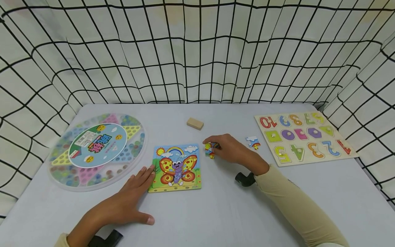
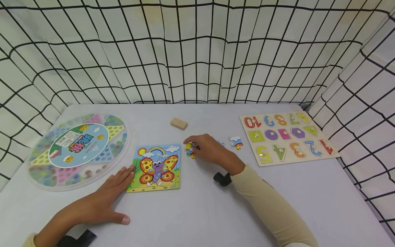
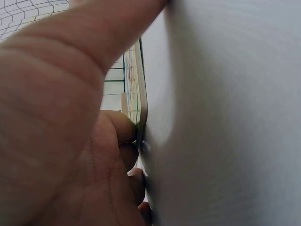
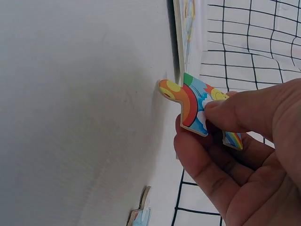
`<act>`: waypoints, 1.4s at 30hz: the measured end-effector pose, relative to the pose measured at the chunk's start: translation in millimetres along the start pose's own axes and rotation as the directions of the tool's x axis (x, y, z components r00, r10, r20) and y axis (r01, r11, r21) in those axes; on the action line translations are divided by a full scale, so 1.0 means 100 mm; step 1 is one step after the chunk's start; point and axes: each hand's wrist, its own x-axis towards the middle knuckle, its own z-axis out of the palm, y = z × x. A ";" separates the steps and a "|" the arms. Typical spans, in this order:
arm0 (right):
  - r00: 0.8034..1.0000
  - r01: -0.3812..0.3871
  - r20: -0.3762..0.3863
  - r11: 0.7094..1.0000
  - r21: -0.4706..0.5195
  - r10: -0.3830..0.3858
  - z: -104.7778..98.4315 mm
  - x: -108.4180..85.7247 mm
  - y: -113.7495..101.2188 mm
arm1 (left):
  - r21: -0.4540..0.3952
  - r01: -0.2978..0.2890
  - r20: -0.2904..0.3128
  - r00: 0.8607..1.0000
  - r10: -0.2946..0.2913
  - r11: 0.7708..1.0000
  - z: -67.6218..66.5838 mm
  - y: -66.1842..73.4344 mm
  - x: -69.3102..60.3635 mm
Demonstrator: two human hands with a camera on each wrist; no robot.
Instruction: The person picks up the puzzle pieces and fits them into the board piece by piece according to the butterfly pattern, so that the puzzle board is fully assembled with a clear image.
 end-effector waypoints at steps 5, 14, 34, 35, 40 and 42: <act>1.000 0.013 0.005 1.000 0.014 -0.014 -0.01 0.03 -0.03 | -0.003 0.000 0.001 1.000 0.000 1.000 0.00 0.00 0.00; 0.999 0.053 -0.010 0.997 0.055 -0.053 -0.02 0.10 -0.13 | -0.002 -0.013 0.002 1.000 0.013 1.000 0.00 0.00 0.00; 0.991 0.134 -0.003 0.980 0.149 -0.135 0.16 0.38 -0.44 | 0.010 0.017 0.013 1.000 -0.017 1.000 0.02 0.01 0.01; 0.990 0.136 -0.001 0.979 0.150 -0.138 0.17 0.39 -0.45 | 0.012 0.019 0.013 1.000 -0.019 1.000 0.02 0.01 0.01; 0.989 0.142 0.009 0.977 0.161 -0.145 0.22 0.44 -0.47 | 0.009 0.014 0.013 1.000 -0.015 1.000 0.00 0.02 0.01; 0.990 0.134 0.015 0.976 0.171 -0.138 0.24 0.46 -0.47 | -0.003 0.003 0.012 1.000 -0.003 1.000 0.00 0.02 0.01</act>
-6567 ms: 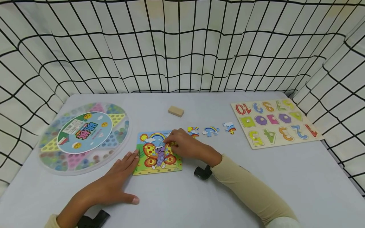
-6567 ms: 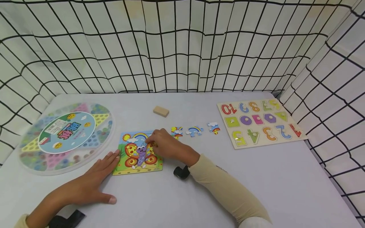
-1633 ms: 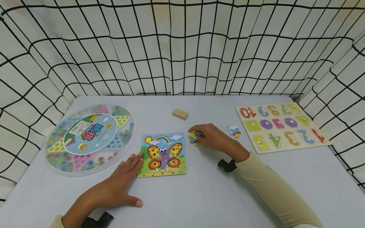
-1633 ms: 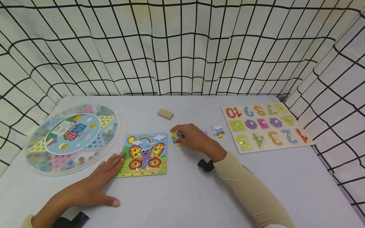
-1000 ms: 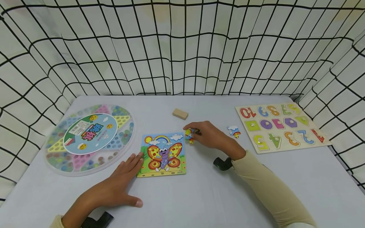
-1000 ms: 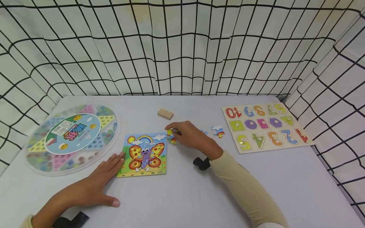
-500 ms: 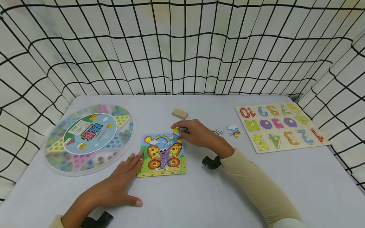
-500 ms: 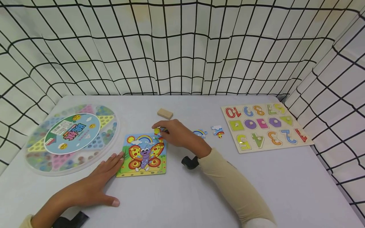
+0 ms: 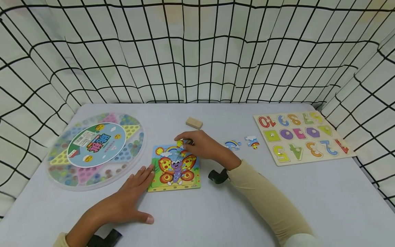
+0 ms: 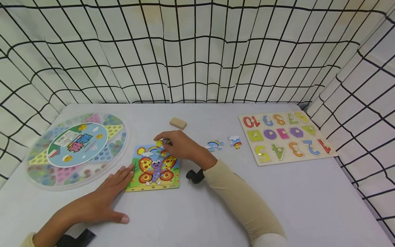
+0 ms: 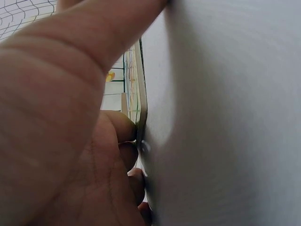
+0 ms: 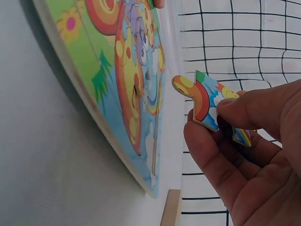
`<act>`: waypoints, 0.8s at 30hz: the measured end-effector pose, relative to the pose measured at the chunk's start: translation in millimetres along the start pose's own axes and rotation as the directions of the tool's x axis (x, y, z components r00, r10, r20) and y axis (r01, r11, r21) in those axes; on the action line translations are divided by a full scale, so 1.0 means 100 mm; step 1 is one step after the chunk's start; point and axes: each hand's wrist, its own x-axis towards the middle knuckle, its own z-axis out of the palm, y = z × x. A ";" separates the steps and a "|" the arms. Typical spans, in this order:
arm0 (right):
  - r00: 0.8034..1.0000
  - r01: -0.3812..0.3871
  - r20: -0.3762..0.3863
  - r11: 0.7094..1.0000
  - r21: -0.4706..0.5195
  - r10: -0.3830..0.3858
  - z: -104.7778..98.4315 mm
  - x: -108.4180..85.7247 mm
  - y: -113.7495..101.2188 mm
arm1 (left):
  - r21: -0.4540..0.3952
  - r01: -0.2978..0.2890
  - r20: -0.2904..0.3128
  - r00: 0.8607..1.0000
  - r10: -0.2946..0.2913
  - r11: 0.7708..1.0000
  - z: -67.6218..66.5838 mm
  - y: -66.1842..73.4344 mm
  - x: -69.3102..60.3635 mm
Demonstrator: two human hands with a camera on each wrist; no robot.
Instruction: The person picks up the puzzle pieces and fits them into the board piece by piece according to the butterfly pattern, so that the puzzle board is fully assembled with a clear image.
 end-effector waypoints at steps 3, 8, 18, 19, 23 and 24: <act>1.000 -0.009 0.009 1.000 0.010 0.009 0.03 0.03 -0.01 | -0.011 -0.003 0.001 1.000 0.003 1.000 0.00 -0.01 0.00; 1.000 -0.006 0.017 0.999 0.035 0.005 0.10 0.10 -0.03 | -0.001 -0.024 -0.008 1.000 0.024 1.000 0.01 -0.03 0.00; 1.000 -0.006 -0.016 1.000 0.009 0.006 0.24 0.23 -0.08 | 0.002 -0.042 -0.020 0.999 0.042 0.999 0.02 -0.04 -0.01; 1.000 -0.006 -0.011 1.000 0.008 0.006 0.25 0.24 -0.09 | 0.003 -0.041 -0.022 0.999 0.041 0.999 0.02 -0.03 -0.01; 1.000 -0.010 -0.006 1.000 0.008 0.010 0.29 0.29 -0.12 | -0.004 -0.030 -0.018 0.999 0.030 1.000 0.01 -0.02 -0.01; 1.000 -0.009 -0.008 1.000 0.010 0.009 0.30 0.30 -0.12 | -0.003 -0.028 -0.017 0.999 0.028 1.000 0.01 -0.02 -0.01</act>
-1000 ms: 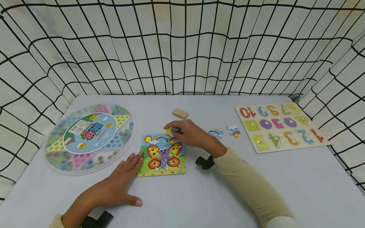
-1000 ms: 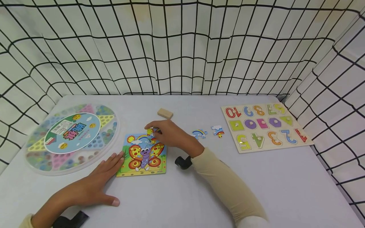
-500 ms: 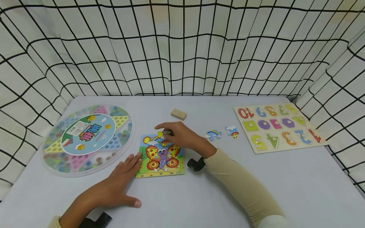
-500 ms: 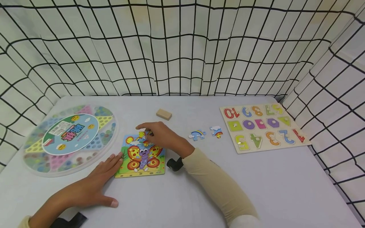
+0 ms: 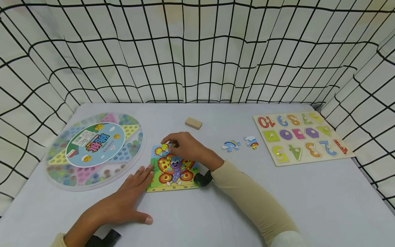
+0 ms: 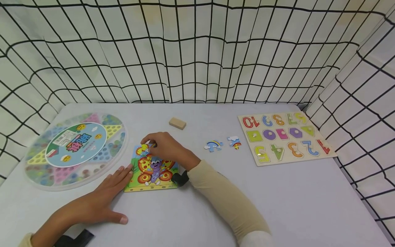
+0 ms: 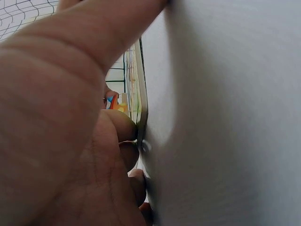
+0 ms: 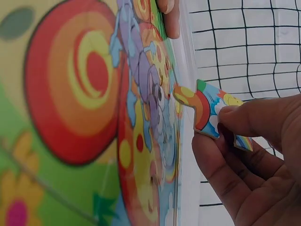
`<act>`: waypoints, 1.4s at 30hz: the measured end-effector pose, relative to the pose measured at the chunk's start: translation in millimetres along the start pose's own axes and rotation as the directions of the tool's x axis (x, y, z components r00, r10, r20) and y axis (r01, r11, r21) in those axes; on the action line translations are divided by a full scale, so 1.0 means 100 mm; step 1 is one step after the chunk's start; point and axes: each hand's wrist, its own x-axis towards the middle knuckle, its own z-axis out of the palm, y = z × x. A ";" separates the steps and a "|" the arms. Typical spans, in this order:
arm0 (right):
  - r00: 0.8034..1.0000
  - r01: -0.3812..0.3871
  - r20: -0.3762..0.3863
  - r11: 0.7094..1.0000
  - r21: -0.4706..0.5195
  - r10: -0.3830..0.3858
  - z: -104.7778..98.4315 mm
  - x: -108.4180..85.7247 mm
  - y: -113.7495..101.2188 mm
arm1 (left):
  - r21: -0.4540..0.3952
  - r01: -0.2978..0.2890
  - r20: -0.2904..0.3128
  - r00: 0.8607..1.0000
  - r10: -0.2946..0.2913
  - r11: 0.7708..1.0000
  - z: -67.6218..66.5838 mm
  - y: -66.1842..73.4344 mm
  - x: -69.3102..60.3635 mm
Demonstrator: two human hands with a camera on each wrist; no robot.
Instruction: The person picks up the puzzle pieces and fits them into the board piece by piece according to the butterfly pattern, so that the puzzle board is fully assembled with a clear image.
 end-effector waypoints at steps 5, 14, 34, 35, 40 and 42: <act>1.000 0.000 -0.002 1.000 0.006 0.000 0.05 0.06 -0.03 | 0.009 0.001 0.002 1.000 -0.001 1.000 0.00 0.00 0.00; 0.998 -0.062 0.027 0.998 0.026 0.062 0.14 0.10 -0.09 | 0.013 0.002 0.007 1.000 -0.002 1.000 0.00 -0.01 0.01; 0.990 -0.072 0.104 0.979 -0.189 0.093 0.24 0.14 -0.15 | 0.009 -0.001 0.005 1.000 0.001 1.000 -0.01 0.00 0.01; 0.990 -0.075 0.104 0.978 -0.195 0.096 0.24 0.14 -0.15 | 0.008 -0.001 0.006 1.000 0.000 1.000 -0.01 0.00 0.01; 0.990 -0.078 0.097 0.972 -0.224 0.102 0.24 0.14 -0.16 | 0.006 0.000 0.007 1.000 0.000 1.000 -0.01 0.00 0.01; 0.990 -0.082 0.098 0.971 -0.224 0.106 0.24 0.14 -0.15 | 0.003 0.000 0.006 1.000 0.000 1.000 -0.01 0.00 0.01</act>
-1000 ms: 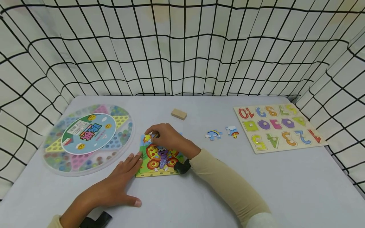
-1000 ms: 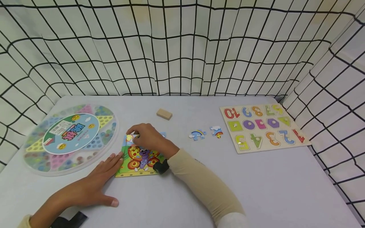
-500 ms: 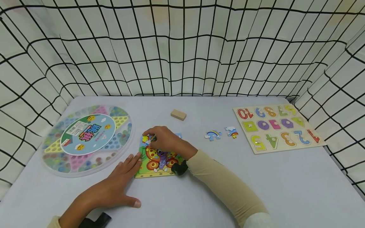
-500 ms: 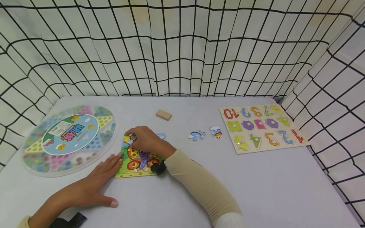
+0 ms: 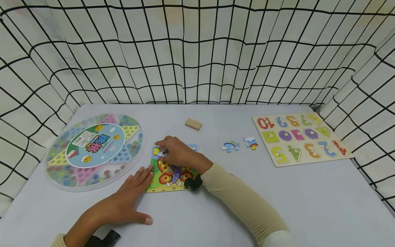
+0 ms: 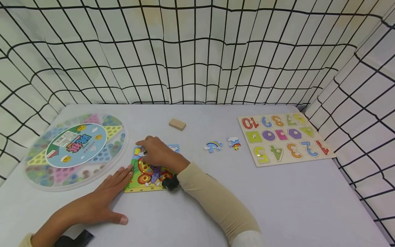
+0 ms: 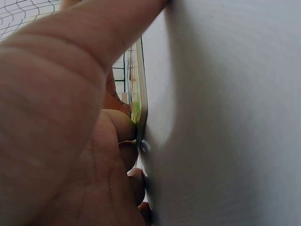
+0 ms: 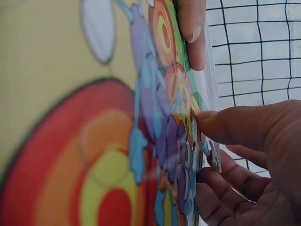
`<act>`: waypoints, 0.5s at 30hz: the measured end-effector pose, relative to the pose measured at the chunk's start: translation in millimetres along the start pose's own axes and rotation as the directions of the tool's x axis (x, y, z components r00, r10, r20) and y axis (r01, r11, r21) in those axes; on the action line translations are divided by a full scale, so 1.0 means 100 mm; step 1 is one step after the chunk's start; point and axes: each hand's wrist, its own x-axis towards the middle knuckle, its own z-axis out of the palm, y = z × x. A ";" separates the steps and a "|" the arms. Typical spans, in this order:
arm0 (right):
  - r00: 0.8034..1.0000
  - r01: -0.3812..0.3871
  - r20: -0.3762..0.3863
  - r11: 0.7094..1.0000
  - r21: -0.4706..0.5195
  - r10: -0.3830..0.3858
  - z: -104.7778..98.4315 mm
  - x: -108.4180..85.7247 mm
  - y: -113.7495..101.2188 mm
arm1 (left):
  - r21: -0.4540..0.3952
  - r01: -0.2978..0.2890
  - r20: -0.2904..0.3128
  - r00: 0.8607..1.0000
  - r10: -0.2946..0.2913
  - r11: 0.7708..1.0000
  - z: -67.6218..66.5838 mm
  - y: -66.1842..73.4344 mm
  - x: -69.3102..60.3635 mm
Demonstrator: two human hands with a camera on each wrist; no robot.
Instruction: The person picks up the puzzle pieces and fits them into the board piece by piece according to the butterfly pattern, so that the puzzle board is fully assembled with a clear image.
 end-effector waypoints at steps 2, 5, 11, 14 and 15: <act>1.000 -0.002 0.001 1.000 0.011 0.002 0.00 0.00 0.00 | 0.003 0.001 -0.002 1.000 -0.001 1.000 0.00 0.00 0.00; 1.000 -0.004 0.009 1.000 0.008 0.004 0.00 0.00 0.00 | 0.001 0.003 -0.004 1.000 -0.003 1.000 0.00 0.00 -0.01; 1.000 -0.015 0.002 1.000 -0.015 0.015 0.00 0.01 0.01 | -0.016 0.005 0.001 1.000 -0.005 1.000 0.00 -0.01 -0.02; 1.000 -0.026 -0.002 0.999 -0.035 0.026 0.00 0.02 0.01 | -0.013 0.003 0.001 1.000 -0.003 1.000 0.00 -0.01 -0.01; 1.000 -0.024 -0.003 0.999 -0.044 0.024 0.00 0.02 0.01 | -0.007 0.005 0.000 1.000 -0.005 1.000 -0.01 0.00 -0.01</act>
